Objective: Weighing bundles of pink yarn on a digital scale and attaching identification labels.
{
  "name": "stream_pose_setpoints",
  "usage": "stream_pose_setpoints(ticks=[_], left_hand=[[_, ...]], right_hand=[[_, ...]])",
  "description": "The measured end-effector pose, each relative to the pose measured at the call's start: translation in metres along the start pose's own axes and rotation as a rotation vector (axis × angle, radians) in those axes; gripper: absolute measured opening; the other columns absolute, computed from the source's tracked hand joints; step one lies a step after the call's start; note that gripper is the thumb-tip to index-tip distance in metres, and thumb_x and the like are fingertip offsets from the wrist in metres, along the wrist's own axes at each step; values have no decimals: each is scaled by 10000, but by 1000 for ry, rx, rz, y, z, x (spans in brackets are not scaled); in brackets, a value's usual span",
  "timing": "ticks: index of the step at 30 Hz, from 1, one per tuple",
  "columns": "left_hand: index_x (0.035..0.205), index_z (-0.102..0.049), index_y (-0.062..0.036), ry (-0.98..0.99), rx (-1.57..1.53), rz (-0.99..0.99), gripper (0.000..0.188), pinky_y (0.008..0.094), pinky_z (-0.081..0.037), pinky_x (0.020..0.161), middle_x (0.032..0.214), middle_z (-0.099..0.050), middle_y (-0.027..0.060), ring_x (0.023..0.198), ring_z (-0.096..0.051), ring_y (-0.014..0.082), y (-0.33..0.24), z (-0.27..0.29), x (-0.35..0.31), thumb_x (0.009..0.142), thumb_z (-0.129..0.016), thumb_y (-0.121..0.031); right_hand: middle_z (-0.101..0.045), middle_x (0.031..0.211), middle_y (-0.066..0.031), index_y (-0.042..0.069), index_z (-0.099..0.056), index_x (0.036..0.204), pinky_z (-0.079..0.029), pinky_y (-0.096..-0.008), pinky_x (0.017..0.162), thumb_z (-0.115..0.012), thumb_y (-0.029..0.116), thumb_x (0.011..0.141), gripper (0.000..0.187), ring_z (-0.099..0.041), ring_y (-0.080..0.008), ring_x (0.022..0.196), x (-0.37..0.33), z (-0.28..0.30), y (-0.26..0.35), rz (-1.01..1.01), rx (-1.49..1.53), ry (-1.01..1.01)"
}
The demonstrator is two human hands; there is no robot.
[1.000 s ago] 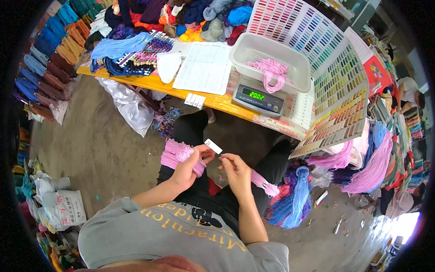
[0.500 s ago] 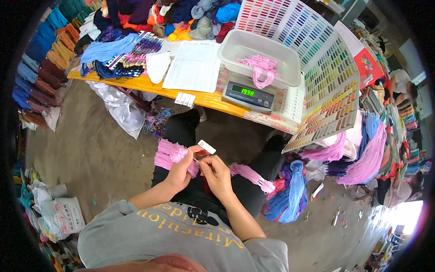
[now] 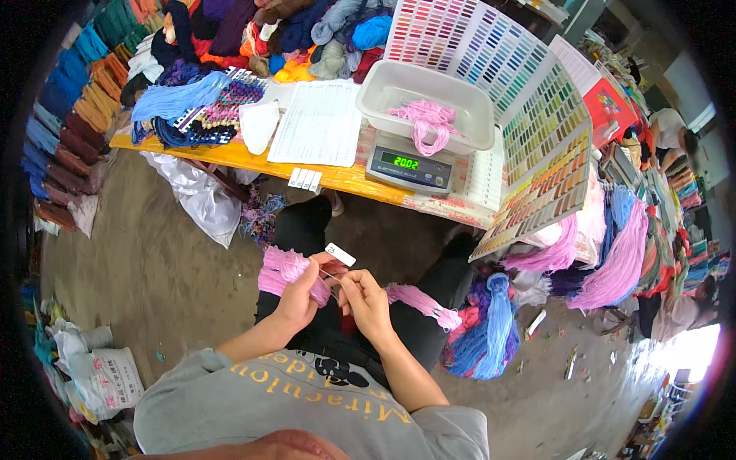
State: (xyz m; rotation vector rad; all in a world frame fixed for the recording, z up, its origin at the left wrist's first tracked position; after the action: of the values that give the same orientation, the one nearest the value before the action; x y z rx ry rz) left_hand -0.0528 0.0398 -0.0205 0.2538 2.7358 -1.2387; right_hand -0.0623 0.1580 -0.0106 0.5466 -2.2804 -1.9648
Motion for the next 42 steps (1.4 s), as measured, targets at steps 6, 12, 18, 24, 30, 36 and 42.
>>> stream_pose_setpoints(ticks=[6,12,18,24,30,36,42], left_hand=[[1129,-510,-11,-84,-6,-63,398,271,-433,785,980,-561,83,811,-545,128,-7,2,-1,976,-376,-354],[1133,-513,-22,-55,8,-55,380,252,-421,676,866,-528,57,688,-483,90,-10,-3,2,975,-386,-345],[1127,-519,-36,-47,-3,-32,378,243,-399,606,836,-529,52,633,-458,83,-10,-4,0,968,-400,-357],[1137,-506,-30,-59,32,-56,369,226,-387,587,814,-527,45,617,-442,68,-9,-1,-1,974,-398,-342],[1119,-548,-40,-109,347,-77,374,191,-320,527,767,-509,1,562,-392,47,-20,2,0,979,-388,-347],[949,-623,-36,213,640,437,390,182,-286,461,626,-510,-30,490,-359,24,-23,-16,-5,962,-406,-360],[1187,-476,-4,601,-72,469,585,190,-251,379,650,-455,22,412,-315,30,-13,-42,-20,897,-459,-512]], right_hand=[[-502,582,18,13,-522,913,-324,-180,444,-495,145,941,137,-422,-22,485,-4,7,3,-32,-33,-24],[-490,593,28,-5,-540,904,-342,-183,459,-531,124,923,131,-435,-23,511,-4,10,6,-47,-49,-18],[-511,617,21,-18,-545,918,-361,-183,475,-539,113,918,132,-458,-28,531,-6,6,7,-83,-60,62],[-526,627,29,-18,-563,958,-358,-187,475,-555,128,911,154,-468,-30,539,-9,6,6,-109,-76,116],[-612,679,-101,70,-617,941,-463,-320,519,-602,154,848,126,-598,-222,541,-3,3,26,251,-683,362],[-641,809,-167,66,-625,991,-494,-385,610,-556,168,871,172,-640,-321,720,73,85,106,436,-1101,-419],[-638,773,-193,107,-539,1182,-468,-443,655,-559,252,858,356,-609,-380,729,150,107,130,412,-1197,-473]])
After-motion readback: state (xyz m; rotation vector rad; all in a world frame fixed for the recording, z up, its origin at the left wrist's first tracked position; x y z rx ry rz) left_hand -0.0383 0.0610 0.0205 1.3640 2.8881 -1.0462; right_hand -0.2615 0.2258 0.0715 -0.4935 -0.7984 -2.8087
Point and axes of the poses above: each hand's wrist, its own x-axis towards the middle knuckle, its own z-axis out of the back of the hand, y = z × x, the point moved 6 cm from there along x, towards the middle knuckle
